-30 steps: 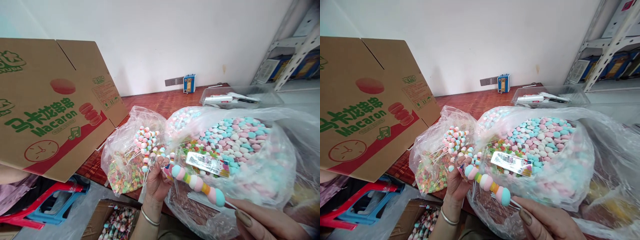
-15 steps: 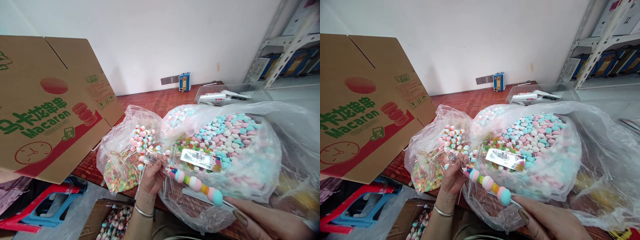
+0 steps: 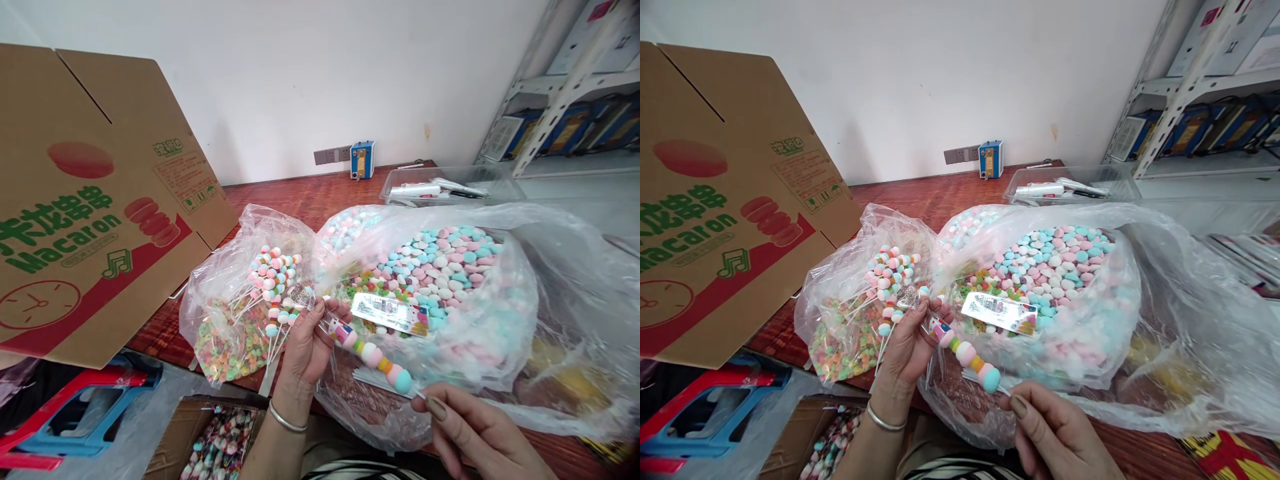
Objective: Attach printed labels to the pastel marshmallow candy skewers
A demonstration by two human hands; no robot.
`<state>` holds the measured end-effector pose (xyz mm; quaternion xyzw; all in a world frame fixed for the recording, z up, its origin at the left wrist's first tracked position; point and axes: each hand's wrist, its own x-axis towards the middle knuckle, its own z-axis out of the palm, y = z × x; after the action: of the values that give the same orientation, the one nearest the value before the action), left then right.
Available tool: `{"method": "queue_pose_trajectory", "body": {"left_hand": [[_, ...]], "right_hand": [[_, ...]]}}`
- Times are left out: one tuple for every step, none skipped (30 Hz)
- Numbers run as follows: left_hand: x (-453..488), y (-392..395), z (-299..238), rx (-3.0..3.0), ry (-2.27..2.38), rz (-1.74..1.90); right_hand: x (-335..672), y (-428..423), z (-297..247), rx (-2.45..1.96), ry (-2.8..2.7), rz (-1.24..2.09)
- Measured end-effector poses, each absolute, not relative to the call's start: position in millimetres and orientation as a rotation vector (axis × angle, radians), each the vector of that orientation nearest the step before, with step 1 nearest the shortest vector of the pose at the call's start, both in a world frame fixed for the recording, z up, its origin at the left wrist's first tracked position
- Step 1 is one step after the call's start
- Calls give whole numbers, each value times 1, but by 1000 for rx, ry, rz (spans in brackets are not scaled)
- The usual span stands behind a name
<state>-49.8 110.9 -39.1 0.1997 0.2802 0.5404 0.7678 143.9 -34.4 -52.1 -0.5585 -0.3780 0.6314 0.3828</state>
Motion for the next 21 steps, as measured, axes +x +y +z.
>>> {"method": "queue_pose_trajectory", "body": {"left_hand": [[-46, 110, -38, 399, 597, 1184], [-42, 109, -37, 374, 589, 1192], [-39, 109, -36, 354, 586, 1197], [-36, 108, -36, 332, 588, 1208], [-33, 108, -36, 307, 593, 1218], [-29, 107, -36, 280, 598, 1228], [-26, 106, -36, 256, 605, 1236], [-23, 105, -36, 238, 613, 1242], [-21, 104, -36, 227, 624, 1249], [-18, 103, -36, 222, 634, 1254], [-15, 101, -35, 223, 640, 1257], [-13, 100, -35, 227, 639, 1259], [-12, 99, -35, 238, 633, 1256], [-10, 98, -35, 254, 621, 1251], [-9, 97, -35, 271, 607, 1245], [-8, 96, -35, 285, 592, 1236], [-8, 96, -36, 289, 579, 1226], [-8, 96, -38, 282, 570, 1215], [-7, 96, -39, 270, 560, 1206], [-7, 96, -41, 259, 552, 1202], [-7, 96, -42, 255, 547, 1201]], "right_hand": [[142, -34, -54, -1423, -961, 1605], [140, -33, -55, -1419, -971, 1594], [139, -33, -57, -1417, -991, 1575], [138, -33, -58, -1419, -1017, 1541], [137, -33, -60, -1423, -1047, 1489], [136, -34, -61, -1433, -1082, 1422], [135, -34, -63, -1445, -1123, 1345], [135, -34, -65, -1462, -1163, 1254], [135, -35, -66, -1478, -1199, 1160], [134, -35, -68, -1497, -1227, 1069], [134, -35, -69, -1513, -1252, 994], [133, -36, -69, -1529, -1271, 939], [132, -36, -70, -1541, -1284, 905], [131, -36, -70, -1548, -1294, 896], [130, -35, -70, -1552, -1296, 913], [129, -35, -70, -1555, -1283, 946], [128, -34, -71, -1556, -1256, 996], [127, -33, -71, -1551, -1216, 1066], [126, -32, -72, -1538, -1167, 1156], [125, -31, -73, -1513, -1110, 1254], [123, -29, -75, -1475, -1054, 1350]]}}
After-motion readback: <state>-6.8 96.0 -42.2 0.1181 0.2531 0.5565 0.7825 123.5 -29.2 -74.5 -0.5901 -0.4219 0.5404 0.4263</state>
